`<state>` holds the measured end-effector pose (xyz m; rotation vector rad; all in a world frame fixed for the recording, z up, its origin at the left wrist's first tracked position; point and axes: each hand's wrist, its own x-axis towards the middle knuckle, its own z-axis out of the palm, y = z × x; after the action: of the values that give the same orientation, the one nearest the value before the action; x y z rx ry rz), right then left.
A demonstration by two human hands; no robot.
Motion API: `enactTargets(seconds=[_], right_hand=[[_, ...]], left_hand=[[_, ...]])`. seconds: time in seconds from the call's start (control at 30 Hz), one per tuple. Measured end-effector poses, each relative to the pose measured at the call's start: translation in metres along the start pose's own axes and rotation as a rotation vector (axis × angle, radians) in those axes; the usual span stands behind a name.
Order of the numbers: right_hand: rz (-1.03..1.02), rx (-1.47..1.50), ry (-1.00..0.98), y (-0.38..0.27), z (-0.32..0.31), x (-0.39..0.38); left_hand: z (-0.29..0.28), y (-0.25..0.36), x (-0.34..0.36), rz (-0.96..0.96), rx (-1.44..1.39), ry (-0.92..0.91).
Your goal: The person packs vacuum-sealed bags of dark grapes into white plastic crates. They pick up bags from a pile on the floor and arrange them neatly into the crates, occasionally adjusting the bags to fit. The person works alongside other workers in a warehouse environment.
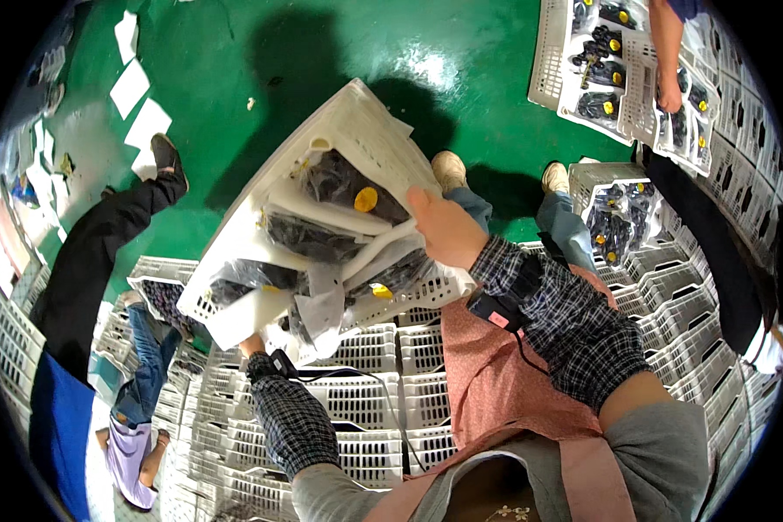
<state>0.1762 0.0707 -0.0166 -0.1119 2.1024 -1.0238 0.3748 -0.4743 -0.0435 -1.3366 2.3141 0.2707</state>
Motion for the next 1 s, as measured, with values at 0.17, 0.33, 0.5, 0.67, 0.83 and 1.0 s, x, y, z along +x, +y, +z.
enactTargets(seconds=[0.17,0.33,0.5,0.67,0.83,1.0], right_hand=[[0.04,0.114,0.075,0.001,-0.002,0.002],[-0.121,-0.157,0.345,-0.004,-0.01,-0.017],[-0.006,0.051,0.22,0.03,-0.042,-0.093],[0.196,0.146,0.181,0.105,-0.085,-0.158],[0.295,0.308,0.176,0.148,-0.124,-0.163],[0.191,0.36,0.237,0.151,-0.149,-0.168]], left_hand=[[-0.006,0.02,-0.055,-0.083,-0.035,0.238],[0.01,0.117,-0.177,0.436,-0.408,0.394],[0.009,0.186,-0.216,0.443,0.028,0.003],[0.013,0.194,-0.208,0.418,0.084,0.004],[0.025,0.193,-0.231,0.329,0.207,0.141],[0.006,0.205,-0.233,0.46,0.285,0.208]])
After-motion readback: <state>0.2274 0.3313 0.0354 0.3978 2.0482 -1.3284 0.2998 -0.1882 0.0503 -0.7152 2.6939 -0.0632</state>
